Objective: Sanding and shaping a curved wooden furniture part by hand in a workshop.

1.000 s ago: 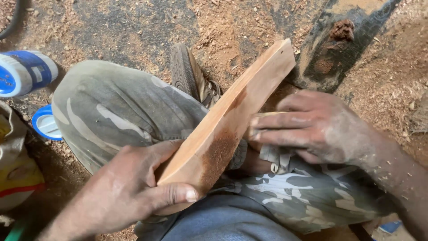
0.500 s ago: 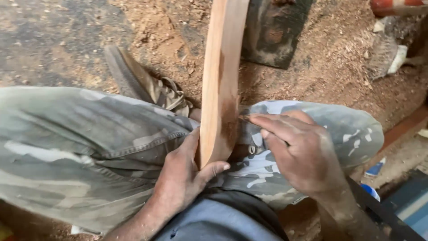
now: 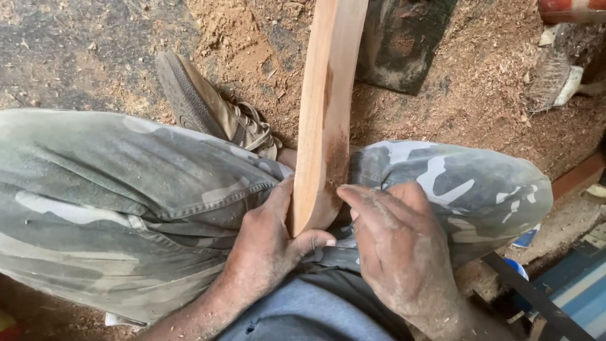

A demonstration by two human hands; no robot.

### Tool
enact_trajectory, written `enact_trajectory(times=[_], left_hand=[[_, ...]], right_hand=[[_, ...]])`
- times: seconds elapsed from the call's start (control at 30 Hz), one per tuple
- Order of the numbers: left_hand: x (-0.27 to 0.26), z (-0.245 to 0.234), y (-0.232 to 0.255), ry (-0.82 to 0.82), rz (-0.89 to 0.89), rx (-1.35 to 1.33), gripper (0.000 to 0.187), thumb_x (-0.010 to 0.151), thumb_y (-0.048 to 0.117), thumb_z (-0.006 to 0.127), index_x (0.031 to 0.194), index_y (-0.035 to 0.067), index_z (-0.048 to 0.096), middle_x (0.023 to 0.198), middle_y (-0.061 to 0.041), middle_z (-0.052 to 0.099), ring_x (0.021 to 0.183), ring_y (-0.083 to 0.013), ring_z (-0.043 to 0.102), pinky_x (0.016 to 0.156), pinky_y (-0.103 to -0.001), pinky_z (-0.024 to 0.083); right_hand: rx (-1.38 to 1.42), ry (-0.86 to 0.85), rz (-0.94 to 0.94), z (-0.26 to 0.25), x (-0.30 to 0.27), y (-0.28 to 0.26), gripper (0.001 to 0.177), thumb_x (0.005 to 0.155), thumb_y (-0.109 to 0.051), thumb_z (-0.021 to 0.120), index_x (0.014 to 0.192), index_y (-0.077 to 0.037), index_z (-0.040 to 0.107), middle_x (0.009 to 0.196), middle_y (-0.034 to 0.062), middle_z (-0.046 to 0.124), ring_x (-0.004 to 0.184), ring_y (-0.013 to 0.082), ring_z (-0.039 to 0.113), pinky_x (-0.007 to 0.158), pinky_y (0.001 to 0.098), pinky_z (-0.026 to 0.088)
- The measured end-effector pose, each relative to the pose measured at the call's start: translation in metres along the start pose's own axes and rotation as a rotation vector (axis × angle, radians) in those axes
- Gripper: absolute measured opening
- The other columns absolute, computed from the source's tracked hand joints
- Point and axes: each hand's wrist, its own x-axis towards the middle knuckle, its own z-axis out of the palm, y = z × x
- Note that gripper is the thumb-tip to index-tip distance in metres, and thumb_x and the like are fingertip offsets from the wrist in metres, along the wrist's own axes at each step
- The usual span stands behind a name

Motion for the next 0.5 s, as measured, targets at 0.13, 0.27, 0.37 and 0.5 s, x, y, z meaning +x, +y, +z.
enact_trajectory(times=[0.13, 0.27, 0.37, 0.5], left_hand=[[-0.001, -0.001, -0.003, 0.025, 0.098, -0.018, 0.097, 0.068, 0.037, 0.089, 0.144, 0.001, 0.040, 0.120, -0.023, 0.071, 0.118, -0.0267, 0.071, 0.094, -0.040, 0.060], [-0.002, -0.007, 0.003, 0.012, 0.097, -0.054, 0.094, 0.070, 0.034, 0.088, 0.145, 0.002, 0.041, 0.122, -0.021, 0.073, 0.119, -0.0237, 0.071, 0.096, -0.037, 0.059], [-0.006, -0.012, 0.008, -0.009, 0.052, -0.114, 0.090, 0.072, 0.026, 0.089, 0.145, 0.002, 0.042, 0.123, -0.017, 0.073, 0.118, -0.0206, 0.071, 0.098, -0.034, 0.057], [-0.009, -0.011, 0.000, -0.095, 0.023, -0.531, 0.080, 0.082, 0.015, 0.081, 0.149, 0.000, 0.040, 0.126, -0.013, 0.068, 0.115, -0.0179, 0.066, 0.099, -0.033, 0.056]], right_hand=[[0.022, 0.009, -0.035, 0.006, -0.013, 0.002, 0.037, 0.084, -0.006, 0.063, 0.121, -0.002, 0.070, 0.117, 0.0110, 0.075, 0.088, 0.0263, 0.060, 0.081, 0.0358, 0.052], [-0.042, -0.037, -0.182, -0.005, -0.037, 0.018, 0.028, 0.094, -0.010, 0.062, 0.121, -0.006, 0.069, 0.112, 0.0033, 0.076, 0.093, 0.0157, 0.064, 0.081, 0.0355, 0.053], [0.004, -0.125, 0.398, -0.018, -0.049, 0.035, 0.031, 0.097, -0.020, 0.064, 0.125, -0.025, 0.077, 0.103, 0.0047, 0.074, 0.085, 0.0139, 0.062, 0.076, 0.0297, 0.057], [0.795, 0.267, 0.401, -0.020, -0.053, 0.067, 0.034, 0.100, -0.004, 0.061, 0.131, 0.010, 0.063, 0.110, 0.0257, 0.069, 0.091, 0.0210, 0.067, 0.084, 0.0305, 0.057]])
